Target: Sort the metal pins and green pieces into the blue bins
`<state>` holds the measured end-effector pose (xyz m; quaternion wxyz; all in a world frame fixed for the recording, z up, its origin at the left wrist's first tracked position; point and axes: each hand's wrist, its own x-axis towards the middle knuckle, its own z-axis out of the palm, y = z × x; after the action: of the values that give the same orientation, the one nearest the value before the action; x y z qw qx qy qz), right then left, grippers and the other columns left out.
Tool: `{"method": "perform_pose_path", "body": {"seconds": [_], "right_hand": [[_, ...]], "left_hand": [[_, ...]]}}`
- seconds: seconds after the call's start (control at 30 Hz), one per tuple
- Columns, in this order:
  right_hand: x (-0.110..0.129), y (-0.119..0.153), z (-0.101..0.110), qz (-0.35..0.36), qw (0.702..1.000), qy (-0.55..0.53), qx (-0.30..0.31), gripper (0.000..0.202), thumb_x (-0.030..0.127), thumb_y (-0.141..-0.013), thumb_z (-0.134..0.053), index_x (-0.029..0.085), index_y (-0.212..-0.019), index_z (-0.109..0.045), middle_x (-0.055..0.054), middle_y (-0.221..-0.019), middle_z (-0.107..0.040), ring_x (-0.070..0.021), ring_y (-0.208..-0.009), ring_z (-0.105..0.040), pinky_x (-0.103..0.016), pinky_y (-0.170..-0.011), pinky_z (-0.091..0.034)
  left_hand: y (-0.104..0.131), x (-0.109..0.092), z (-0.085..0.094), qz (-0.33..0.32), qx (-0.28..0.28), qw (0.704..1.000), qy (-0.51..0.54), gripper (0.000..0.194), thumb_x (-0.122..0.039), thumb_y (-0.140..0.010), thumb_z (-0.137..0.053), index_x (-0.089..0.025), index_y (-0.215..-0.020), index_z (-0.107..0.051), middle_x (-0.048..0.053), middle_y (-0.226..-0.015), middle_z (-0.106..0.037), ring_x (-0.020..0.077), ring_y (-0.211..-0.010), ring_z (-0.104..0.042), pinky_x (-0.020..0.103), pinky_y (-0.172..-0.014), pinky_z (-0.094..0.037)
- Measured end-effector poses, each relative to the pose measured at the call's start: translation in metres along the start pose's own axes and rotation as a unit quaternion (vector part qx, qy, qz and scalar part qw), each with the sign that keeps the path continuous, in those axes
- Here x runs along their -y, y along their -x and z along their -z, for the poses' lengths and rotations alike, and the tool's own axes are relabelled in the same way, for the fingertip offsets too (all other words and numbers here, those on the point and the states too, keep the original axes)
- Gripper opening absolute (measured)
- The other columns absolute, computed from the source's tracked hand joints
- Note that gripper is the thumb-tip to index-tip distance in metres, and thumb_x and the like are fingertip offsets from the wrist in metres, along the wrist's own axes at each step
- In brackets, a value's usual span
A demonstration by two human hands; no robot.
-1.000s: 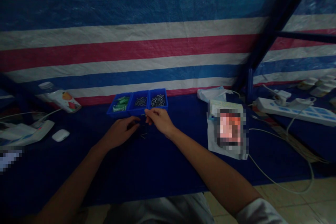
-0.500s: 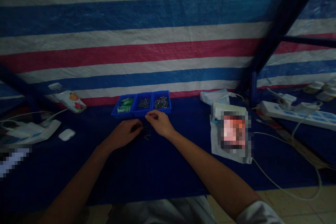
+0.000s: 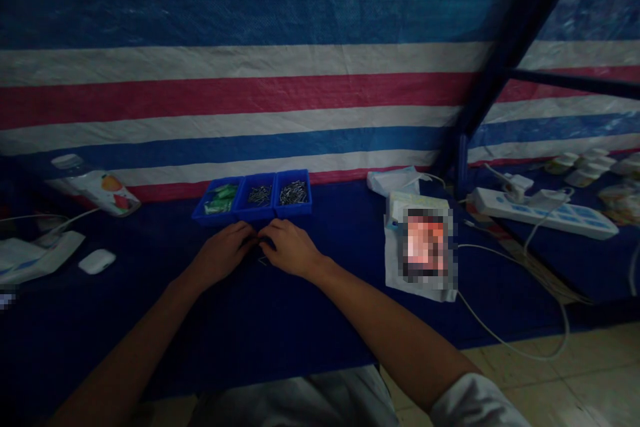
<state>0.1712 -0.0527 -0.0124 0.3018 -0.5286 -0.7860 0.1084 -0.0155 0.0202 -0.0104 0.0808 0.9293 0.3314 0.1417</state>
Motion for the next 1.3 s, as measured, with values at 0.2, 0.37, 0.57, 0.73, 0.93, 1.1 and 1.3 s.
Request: {"method": "perform_pose_path", "body": {"seconds": [0.2, 0.37, 0.57, 0.73, 0.93, 1.1, 1.3], "right_hand": [[0.000, 0.000, 0.002, 0.015, 1.000, -0.020, -0.002, 0.020, 0.012, -0.089, -0.053, 0.018, -0.104, -0.063, -0.006, -0.104, -0.063, -0.0165, -0.097, -0.058, -0.032, -0.089, -0.046], [0.002, -0.001, 0.003, 0.028, 0.999, -0.031, -0.033, 0.014, 0.015, -0.091, -0.052, 0.019, -0.098, -0.063, -0.005, -0.097, -0.065, -0.0158, -0.092, -0.059, -0.030, -0.084, -0.046], [0.004, 0.000, 0.004, 0.002, 0.999, -0.021, -0.049, 0.016, 0.021, -0.094, -0.049, 0.020, -0.103, -0.062, -0.004, -0.092, -0.068, -0.0158, -0.084, -0.060, -0.029, -0.077, -0.045], [0.005, -0.003, 0.006, -0.024, 0.991, -0.110, -0.073, 0.017, 0.021, -0.091, -0.055, 0.020, -0.105, -0.064, -0.004, -0.097, -0.069, -0.0141, -0.082, -0.062, -0.027, -0.074, -0.046], [0.005, -0.009, 0.008, -0.047, 0.971, -0.206, -0.115, 0.011, 0.018, -0.087, -0.060, 0.019, -0.094, -0.070, -0.003, -0.094, -0.068, -0.0127, -0.084, -0.061, -0.026, -0.074, -0.047], [0.002, -0.007, 0.003, 0.005, 0.975, -0.198, -0.103, 0.025, 0.009, -0.084, -0.059, 0.018, -0.105, -0.066, -0.005, -0.102, -0.068, -0.0131, -0.090, -0.062, -0.027, -0.079, -0.048], [0.002, -0.007, 0.001, -0.027, 0.971, -0.218, -0.094, 0.029, 0.010, -0.085, -0.057, 0.019, -0.110, -0.066, -0.004, -0.099, -0.069, -0.0127, -0.083, -0.062, -0.027, -0.074, -0.048]], "left_hand": [[-0.002, -0.009, 0.006, 0.015, -0.028, 0.997, 0.071, 0.019, -0.025, -0.095, -0.043, -0.020, -0.093, -0.061, 0.006, -0.089, -0.066, 0.0214, -0.084, -0.062, 0.036, -0.078, -0.046], [-0.002, -0.017, 0.013, 0.019, -0.067, 0.987, 0.141, 0.019, -0.030, -0.093, -0.048, -0.020, -0.093, -0.064, 0.004, -0.089, -0.069, 0.0196, -0.081, -0.065, 0.033, -0.078, -0.049], [0.000, -0.020, 0.016, 0.033, -0.111, 0.977, 0.180, 0.014, -0.031, -0.088, -0.057, -0.021, -0.090, -0.067, 0.001, -0.085, -0.072, 0.0167, -0.071, -0.065, 0.028, -0.066, -0.049], [0.001, -0.021, 0.016, 0.055, -0.154, 0.959, 0.232, 0.013, -0.031, -0.084, -0.063, -0.020, -0.088, -0.066, 0.002, -0.082, -0.071, 0.0179, -0.076, -0.066, 0.029, -0.069, -0.050], [0.000, -0.021, 0.017, 0.074, -0.159, 0.954, 0.241, 0.012, -0.030, -0.081, -0.065, -0.020, -0.088, -0.066, 0.001, -0.079, -0.068, 0.0166, -0.071, -0.063, 0.029, -0.066, -0.048], [-0.001, -0.021, 0.014, 0.094, -0.143, 0.934, 0.314, 0.015, -0.032, -0.080, -0.067, -0.020, -0.088, -0.064, 0.001, -0.084, -0.069, 0.0173, -0.077, -0.065, 0.031, -0.072, -0.050], [-0.001, -0.019, 0.011, 0.107, -0.137, 0.925, 0.339, 0.021, -0.035, -0.079, -0.069, -0.019, -0.092, -0.063, 0.002, -0.086, -0.070, 0.0191, -0.082, -0.068, 0.032, -0.074, -0.051]]}}
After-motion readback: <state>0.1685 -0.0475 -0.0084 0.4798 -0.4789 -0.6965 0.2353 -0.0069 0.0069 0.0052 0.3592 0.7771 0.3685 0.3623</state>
